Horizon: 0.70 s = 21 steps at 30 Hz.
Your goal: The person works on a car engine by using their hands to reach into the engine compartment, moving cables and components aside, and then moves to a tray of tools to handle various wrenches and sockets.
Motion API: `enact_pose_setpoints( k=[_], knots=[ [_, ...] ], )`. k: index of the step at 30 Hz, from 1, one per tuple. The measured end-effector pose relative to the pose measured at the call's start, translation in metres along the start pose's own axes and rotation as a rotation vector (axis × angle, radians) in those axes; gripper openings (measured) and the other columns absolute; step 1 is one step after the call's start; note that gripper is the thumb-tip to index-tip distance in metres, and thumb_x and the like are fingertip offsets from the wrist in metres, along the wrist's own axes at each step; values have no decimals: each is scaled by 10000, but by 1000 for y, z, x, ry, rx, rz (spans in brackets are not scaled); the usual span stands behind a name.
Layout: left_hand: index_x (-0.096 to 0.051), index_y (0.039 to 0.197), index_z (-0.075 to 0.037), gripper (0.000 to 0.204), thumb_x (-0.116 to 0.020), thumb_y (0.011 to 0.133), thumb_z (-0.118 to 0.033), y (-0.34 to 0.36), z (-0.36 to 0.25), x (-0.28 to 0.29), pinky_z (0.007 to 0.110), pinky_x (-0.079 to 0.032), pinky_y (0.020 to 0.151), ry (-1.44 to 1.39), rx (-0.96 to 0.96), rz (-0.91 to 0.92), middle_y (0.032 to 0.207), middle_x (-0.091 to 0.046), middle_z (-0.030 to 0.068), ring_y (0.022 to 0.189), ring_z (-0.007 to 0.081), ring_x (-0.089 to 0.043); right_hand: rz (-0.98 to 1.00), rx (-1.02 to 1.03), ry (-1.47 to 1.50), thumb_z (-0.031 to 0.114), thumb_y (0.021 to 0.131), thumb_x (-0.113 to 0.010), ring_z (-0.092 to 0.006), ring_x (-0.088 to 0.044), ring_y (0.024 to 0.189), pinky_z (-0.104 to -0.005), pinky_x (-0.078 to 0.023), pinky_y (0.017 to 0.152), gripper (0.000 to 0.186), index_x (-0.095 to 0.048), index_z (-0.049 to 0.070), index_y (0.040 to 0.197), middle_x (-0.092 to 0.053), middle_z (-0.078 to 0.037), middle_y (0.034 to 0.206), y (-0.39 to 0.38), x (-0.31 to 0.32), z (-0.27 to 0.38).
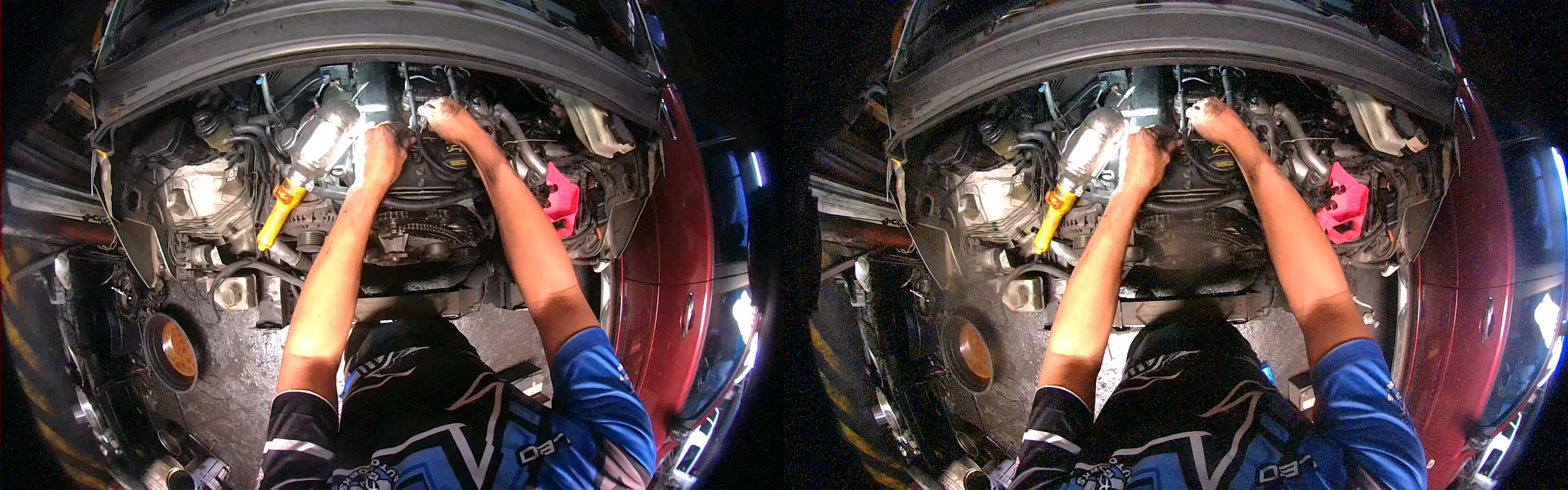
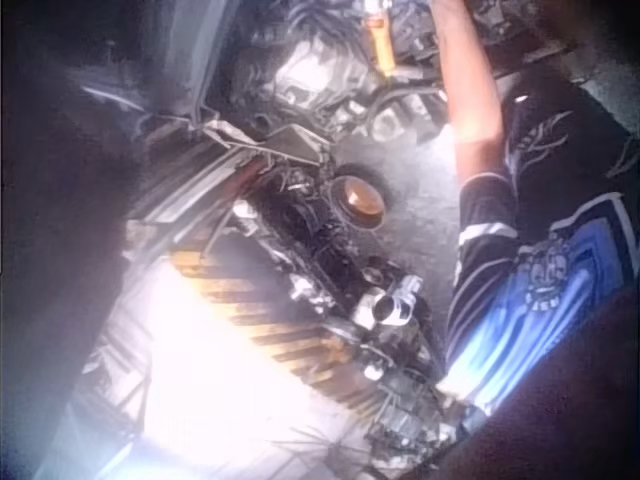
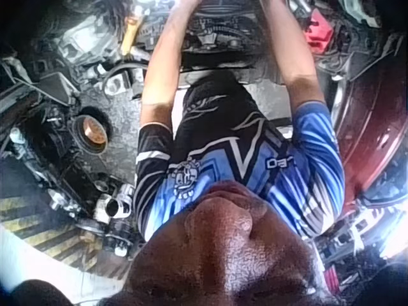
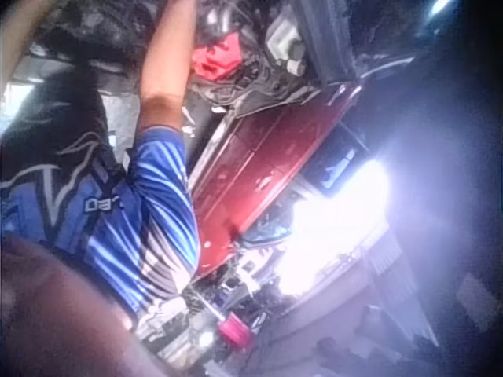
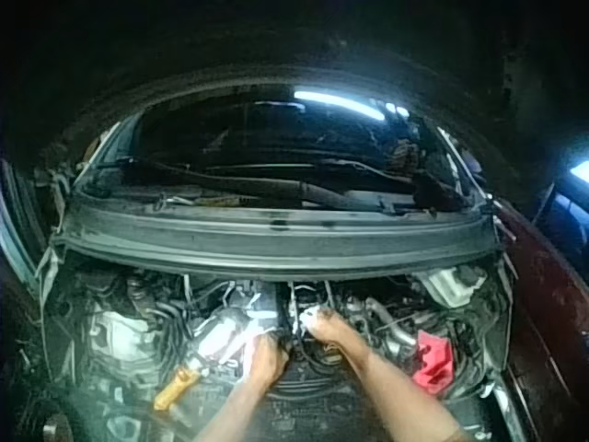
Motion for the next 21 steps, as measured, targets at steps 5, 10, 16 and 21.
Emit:
enact_pose_setpoints(
  k=[5,10,16,21],
  knots=[
    [-759,927,-63,251,-756,813,-287,6,0,4,450,-495,831,-16,-20,-72,887,-718,193,864,365,-671,-284,-23,13,224,896,-484,-381,-629,979,-440,-506,897,245,-611,53,1017,-663,-185,995,-14,16,13],
    [-765,923,-69,235,-748,821,-279,3,9,4,445,-502,805,-30,-23,-61,871,-715,199,836,376,-672,-441,-234,327,189,896,-477,-375,-633,965,-444,-511,873,218,-620,65,1006,-663,-184,993,-21,10,23],
    [-766,923,-75,276,-746,823,-331,1,-2,-3,465,-498,797,-3,-64,-76,852,-705,219,818,401,-660,-196,21,54,135,860,-498,-371,-654,903,-452,-522,840,198,-633,59,983,-672,-184,945,-9,5,1],
    [-763,917,-58,319,-747,821,-362,-4,2,7,480,-484,835,18,-2,-35,846,-697,240,842,406,-650,-244,-100,97,194,931,-466,-382,-617,1052,-441,-491,938,285,-648,17,1061,-657,-211,1109,-27,16,26]
  ],
)
Point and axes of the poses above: each hand's wrist, its own y-axis towards the middle knuckle, its own x-axis out of the back of the hand, z = x × y, the point moved 2 cm from there along y, towards the middle knuckle
